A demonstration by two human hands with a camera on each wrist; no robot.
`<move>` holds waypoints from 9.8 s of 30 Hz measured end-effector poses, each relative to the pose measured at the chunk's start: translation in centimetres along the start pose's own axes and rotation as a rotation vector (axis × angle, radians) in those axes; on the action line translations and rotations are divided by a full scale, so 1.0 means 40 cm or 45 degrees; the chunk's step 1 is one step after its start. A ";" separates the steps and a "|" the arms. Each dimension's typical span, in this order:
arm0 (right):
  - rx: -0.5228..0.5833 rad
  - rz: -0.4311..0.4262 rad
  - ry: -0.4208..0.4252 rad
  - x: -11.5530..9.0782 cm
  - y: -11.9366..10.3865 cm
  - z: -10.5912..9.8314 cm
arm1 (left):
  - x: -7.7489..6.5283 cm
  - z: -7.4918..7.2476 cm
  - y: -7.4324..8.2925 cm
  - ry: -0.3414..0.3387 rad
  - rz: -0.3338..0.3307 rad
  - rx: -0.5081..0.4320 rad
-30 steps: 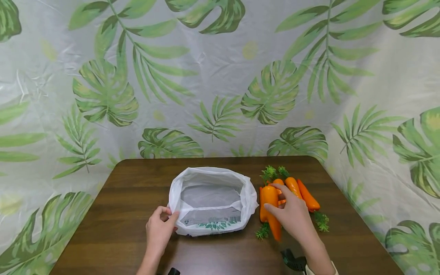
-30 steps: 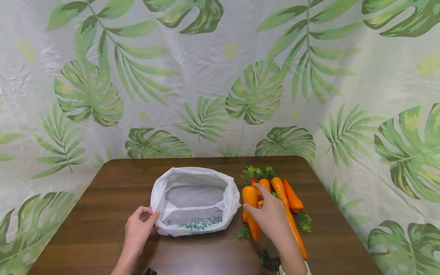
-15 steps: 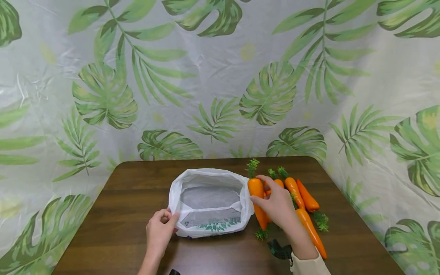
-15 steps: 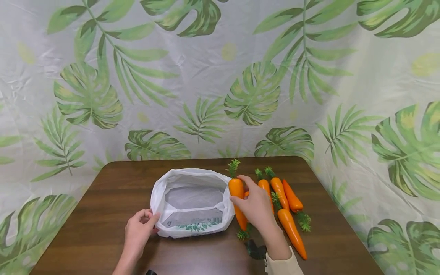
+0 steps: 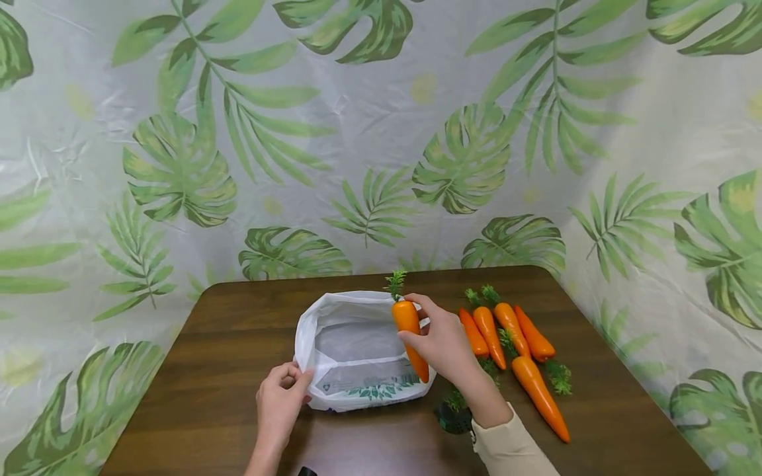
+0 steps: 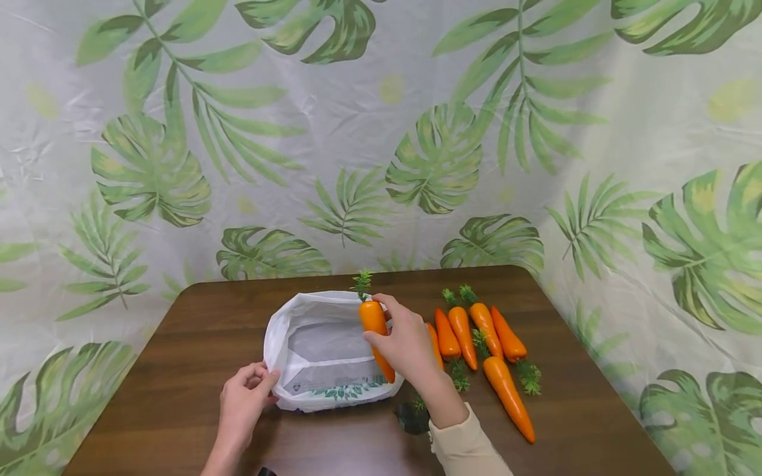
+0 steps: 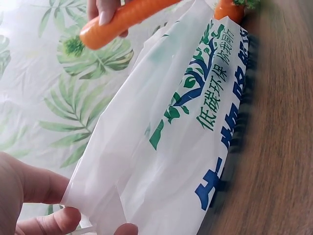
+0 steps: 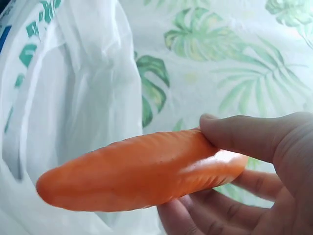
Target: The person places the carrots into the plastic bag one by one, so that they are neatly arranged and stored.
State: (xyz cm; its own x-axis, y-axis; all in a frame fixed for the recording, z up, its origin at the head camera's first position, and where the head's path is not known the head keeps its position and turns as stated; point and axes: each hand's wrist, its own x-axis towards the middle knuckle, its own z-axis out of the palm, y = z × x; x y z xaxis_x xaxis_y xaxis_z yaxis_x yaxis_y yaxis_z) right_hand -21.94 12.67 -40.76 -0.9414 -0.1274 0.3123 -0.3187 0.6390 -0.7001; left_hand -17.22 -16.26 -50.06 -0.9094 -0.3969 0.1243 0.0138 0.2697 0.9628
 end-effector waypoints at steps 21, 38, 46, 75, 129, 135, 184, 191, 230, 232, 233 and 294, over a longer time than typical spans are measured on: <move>-0.217 -0.359 -0.401 0.040 0.004 0.172 | 0.001 0.002 0.004 0.016 0.018 -0.015; -0.445 -0.555 -0.592 0.036 0.024 0.240 | -0.003 -0.002 0.005 0.007 0.015 -0.026; -0.431 -0.592 -0.654 0.032 0.033 0.254 | -0.005 -0.001 0.004 0.006 0.003 -0.015; -0.303 -0.385 -0.804 0.031 0.013 0.215 | 0.000 -0.004 -0.005 0.031 0.066 0.030; -0.354 -0.090 -0.055 -0.100 0.180 -0.193 | 0.005 -0.010 -0.004 0.027 0.089 0.061; -0.370 -0.022 -0.037 -0.129 0.244 -0.222 | 0.006 -0.010 -0.002 0.022 0.080 0.070; -0.490 0.458 -0.145 -0.213 0.444 -0.246 | 0.009 -0.012 -0.013 0.008 0.050 0.015; -0.488 0.479 -0.148 -0.212 0.441 -0.244 | 0.009 -0.013 -0.014 0.011 0.061 0.022; -0.444 0.261 -0.065 -0.158 0.293 -0.236 | 0.004 -0.014 -0.011 0.014 0.078 0.018; -0.454 0.228 -0.053 -0.153 0.279 -0.230 | 0.003 -0.014 -0.011 0.013 0.076 0.023; -0.456 0.207 -0.048 -0.150 0.272 -0.227 | 0.003 -0.014 -0.011 0.013 0.076 0.026; -0.248 -0.257 -0.211 0.027 -0.014 0.068 | -0.002 -0.008 -0.014 0.019 0.107 0.049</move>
State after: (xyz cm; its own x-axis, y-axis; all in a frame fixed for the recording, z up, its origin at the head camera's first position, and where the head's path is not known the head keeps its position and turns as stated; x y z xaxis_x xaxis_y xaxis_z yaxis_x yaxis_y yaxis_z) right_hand -23.09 10.09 -41.77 -0.8716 -0.3781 0.3121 -0.4888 0.7194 -0.4935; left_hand -17.03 -16.67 -50.52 -0.8995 -0.3844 0.2077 0.0733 0.3358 0.9391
